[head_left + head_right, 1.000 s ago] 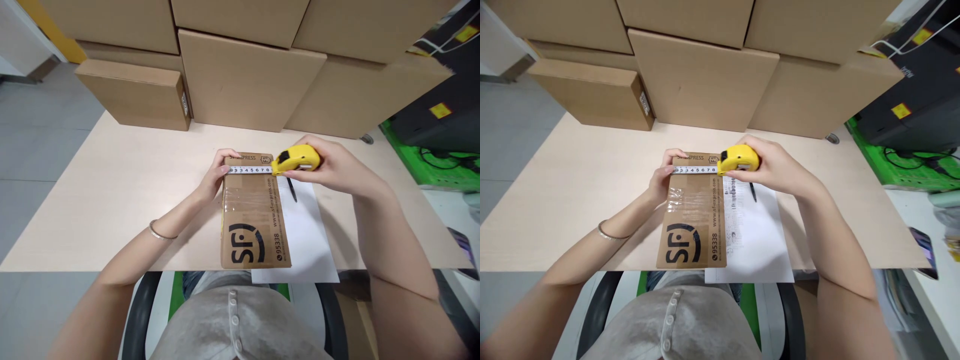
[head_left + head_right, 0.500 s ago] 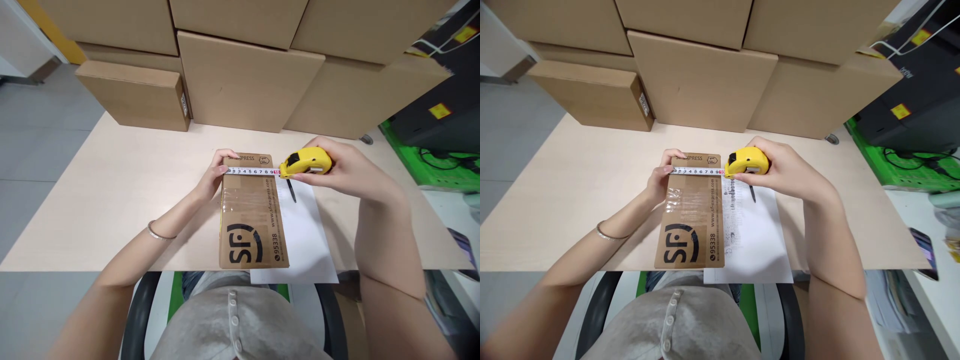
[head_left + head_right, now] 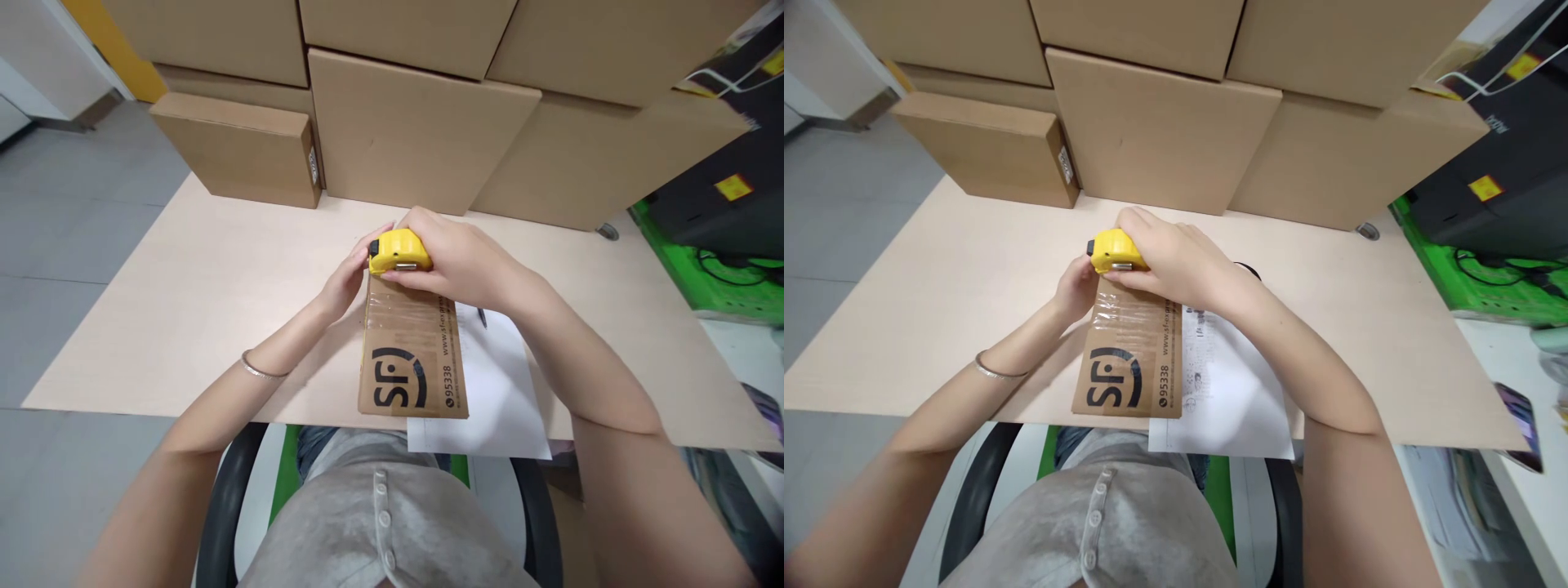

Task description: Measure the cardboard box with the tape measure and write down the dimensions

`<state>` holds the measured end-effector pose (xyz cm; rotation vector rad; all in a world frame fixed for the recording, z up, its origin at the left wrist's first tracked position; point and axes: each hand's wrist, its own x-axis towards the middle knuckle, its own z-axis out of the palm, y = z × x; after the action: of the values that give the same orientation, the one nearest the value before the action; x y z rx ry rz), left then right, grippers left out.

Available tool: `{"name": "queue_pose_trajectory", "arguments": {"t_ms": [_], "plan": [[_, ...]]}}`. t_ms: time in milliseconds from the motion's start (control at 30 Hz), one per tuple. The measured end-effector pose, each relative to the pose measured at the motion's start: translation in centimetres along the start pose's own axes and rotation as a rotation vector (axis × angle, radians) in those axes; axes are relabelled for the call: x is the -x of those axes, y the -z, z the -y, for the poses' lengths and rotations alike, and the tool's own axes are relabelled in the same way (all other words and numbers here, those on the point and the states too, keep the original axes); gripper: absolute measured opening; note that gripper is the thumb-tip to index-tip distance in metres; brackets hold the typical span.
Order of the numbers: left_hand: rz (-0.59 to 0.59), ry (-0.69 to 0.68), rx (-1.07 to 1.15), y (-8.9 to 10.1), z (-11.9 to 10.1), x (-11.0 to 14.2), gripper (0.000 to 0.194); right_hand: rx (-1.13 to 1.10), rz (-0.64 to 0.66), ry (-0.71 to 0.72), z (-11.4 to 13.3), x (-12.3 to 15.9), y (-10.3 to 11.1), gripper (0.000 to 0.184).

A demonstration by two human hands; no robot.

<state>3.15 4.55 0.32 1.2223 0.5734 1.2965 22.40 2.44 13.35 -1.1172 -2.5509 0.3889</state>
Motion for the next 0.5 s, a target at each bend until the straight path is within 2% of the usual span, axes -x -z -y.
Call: {"name": "queue_pose_trajectory", "arguments": {"t_ms": [67, 133, 233, 267, 333, 400, 433, 500], "plan": [[0.007, -0.055, -0.13, 0.8, -0.2, 0.9, 0.062, -0.088, -0.062, 0.011, -0.6, 0.3, 0.1, 0.035], [-0.007, -0.166, -0.309, 1.5, -0.8, 2.8, 0.072, -0.301, -0.142, -0.06, -1.9, 1.1, 0.2, 0.039], [-0.011, -0.454, -0.578, 2.0, -2.0, 7.0, 0.086, -0.791, -0.229, -0.246, -5.0, 2.8, -0.2, 0.048], [0.038, -0.548, -0.653, 2.0, -2.3, 8.4, 0.093, -0.947, -0.235, -0.294, -6.0, 3.2, -0.7, 0.051], [0.179, -0.679, -0.791, 1.6, -2.5, 10.7, 0.088, -1.176, -0.214, -0.365, -7.8, 3.9, -1.8, 0.059], [0.258, -0.769, -0.889, 1.1, -2.3, 11.9, 0.081, -1.286, -0.177, -0.424, -8.8, 4.3, -2.9, 0.063], [0.242, -0.788, -0.908, 0.9, -2.2, 12.1, 0.078, -1.308, -0.164, -0.446, -8.9, 4.5, -3.2, 0.065], [0.109, -0.806, -0.846, 0.5, -2.3, 11.8, 0.073, -1.306, -0.176, -0.468, -8.5, 5.2, -2.8, 0.064]]}}
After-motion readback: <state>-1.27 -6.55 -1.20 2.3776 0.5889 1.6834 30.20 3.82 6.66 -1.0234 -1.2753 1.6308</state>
